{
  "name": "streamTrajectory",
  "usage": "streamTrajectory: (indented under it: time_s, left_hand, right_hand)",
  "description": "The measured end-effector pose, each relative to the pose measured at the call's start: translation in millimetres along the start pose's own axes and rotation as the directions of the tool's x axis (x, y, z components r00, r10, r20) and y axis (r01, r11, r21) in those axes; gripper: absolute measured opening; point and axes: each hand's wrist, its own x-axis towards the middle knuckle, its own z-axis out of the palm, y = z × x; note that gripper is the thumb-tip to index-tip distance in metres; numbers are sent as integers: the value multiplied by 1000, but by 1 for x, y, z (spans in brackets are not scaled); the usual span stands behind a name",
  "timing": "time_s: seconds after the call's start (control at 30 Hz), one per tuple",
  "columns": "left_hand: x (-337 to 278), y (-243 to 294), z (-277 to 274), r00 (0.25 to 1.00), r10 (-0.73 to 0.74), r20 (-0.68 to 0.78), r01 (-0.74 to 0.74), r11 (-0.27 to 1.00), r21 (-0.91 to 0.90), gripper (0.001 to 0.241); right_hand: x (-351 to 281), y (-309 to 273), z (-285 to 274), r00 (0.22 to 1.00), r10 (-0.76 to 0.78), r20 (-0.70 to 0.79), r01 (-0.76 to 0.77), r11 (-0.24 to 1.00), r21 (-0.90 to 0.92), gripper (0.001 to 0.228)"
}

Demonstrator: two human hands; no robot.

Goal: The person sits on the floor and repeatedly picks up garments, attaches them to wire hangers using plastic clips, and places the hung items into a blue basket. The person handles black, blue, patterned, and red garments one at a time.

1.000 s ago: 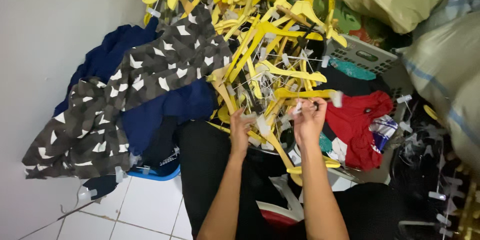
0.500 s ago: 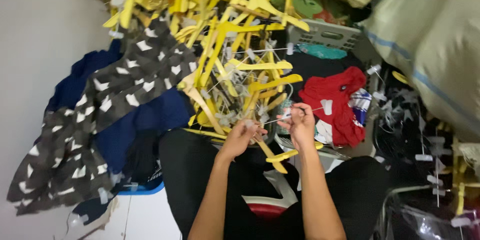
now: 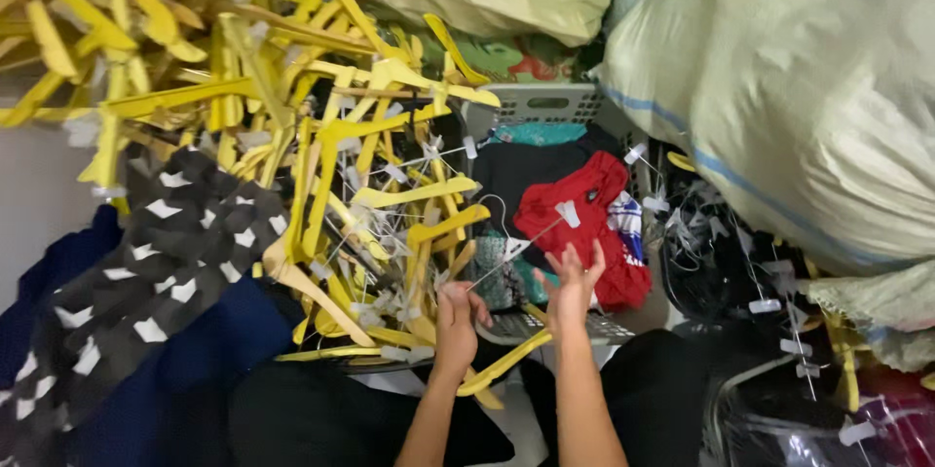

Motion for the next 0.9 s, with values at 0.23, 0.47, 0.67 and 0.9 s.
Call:
streamTrajectory:
  time_s: [0.23,0.47,0.67,0.9]
  left_hand:
    - [22,-18,28,993,61,-99,-59,998,16,36]
    - [35,-26,37,989,32,-146,-30,999,19,33]
    - [44,-24,41,987,25,-161,-11,996,89,33]
    - [43,-5,31,984,-4,-177,19,996,85,33]
  right_hand:
    - [121,60,-43,966,250,-66,-248,820,-516,53]
    - [175,108,-5,992,82,93,72,226,-971,76]
    - [195,124,-7,964,234,-128,-145,58,-988,94]
    - [197,126,-11,986,-144,81,88,42,-995,96]
